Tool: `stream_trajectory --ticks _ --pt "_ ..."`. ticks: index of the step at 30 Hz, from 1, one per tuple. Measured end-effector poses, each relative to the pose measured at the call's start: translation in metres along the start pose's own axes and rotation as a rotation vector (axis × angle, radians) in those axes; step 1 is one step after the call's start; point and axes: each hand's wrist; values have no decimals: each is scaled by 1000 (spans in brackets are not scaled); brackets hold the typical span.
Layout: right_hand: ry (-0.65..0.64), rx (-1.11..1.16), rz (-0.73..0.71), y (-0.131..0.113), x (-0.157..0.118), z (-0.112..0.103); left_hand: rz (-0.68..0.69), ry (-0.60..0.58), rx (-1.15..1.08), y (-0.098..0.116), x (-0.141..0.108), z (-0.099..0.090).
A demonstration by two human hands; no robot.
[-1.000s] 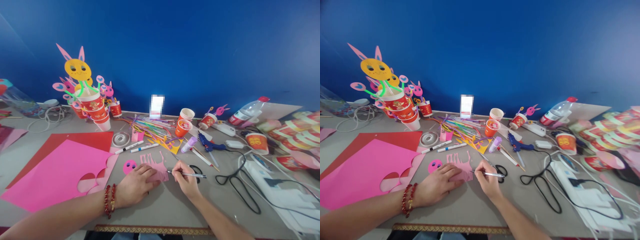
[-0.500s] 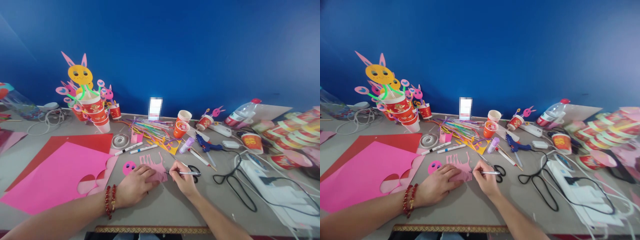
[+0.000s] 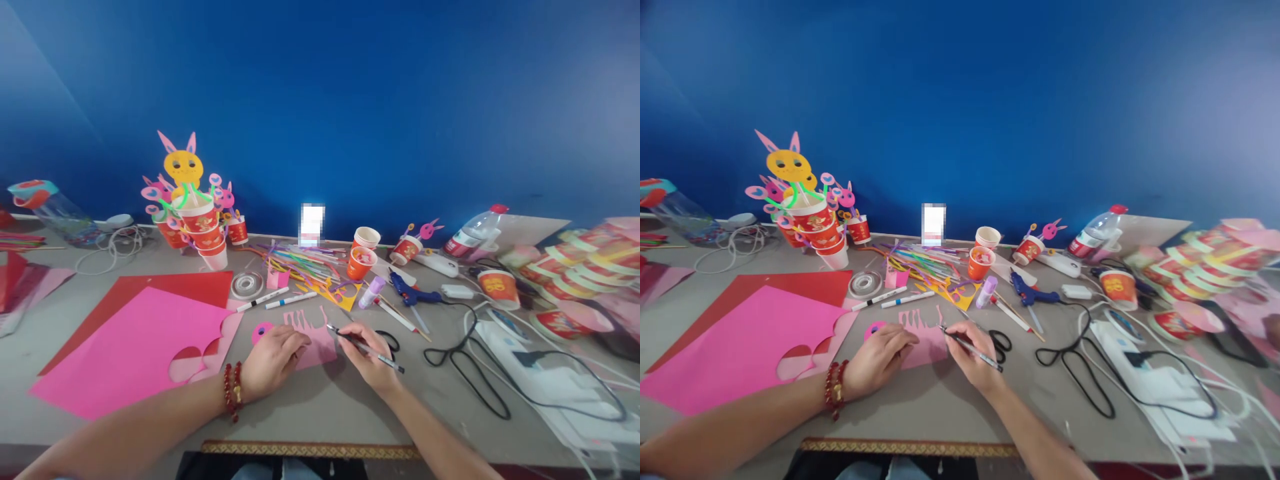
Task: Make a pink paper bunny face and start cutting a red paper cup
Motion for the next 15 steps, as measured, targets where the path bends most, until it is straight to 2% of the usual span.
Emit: stream_trajectory --ticks 2,4,6,10,15 --pt "-117 62 -14 -15 -4 -3 -54 39 -45 -2 -1 2" --pt "-260 186 2 -31 -8 -3 -73 40 -54 -4 -2 5" --pt "-350 255 22 -47 -10 0 -77 29 -23 -5 -4 8" --pt "-375 231 15 -65 -8 14 -55 -2 19 -6 -6 11" --pt "-350 224 15 -67 -2 30 -14 2 4 -3 -8 8"
Point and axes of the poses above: each hand's wrist, its own x-axis towards the middle knuckle, its own z-axis out of the palm, y = z × x, and after that the axes turned 15 degrees about -y, right-handed
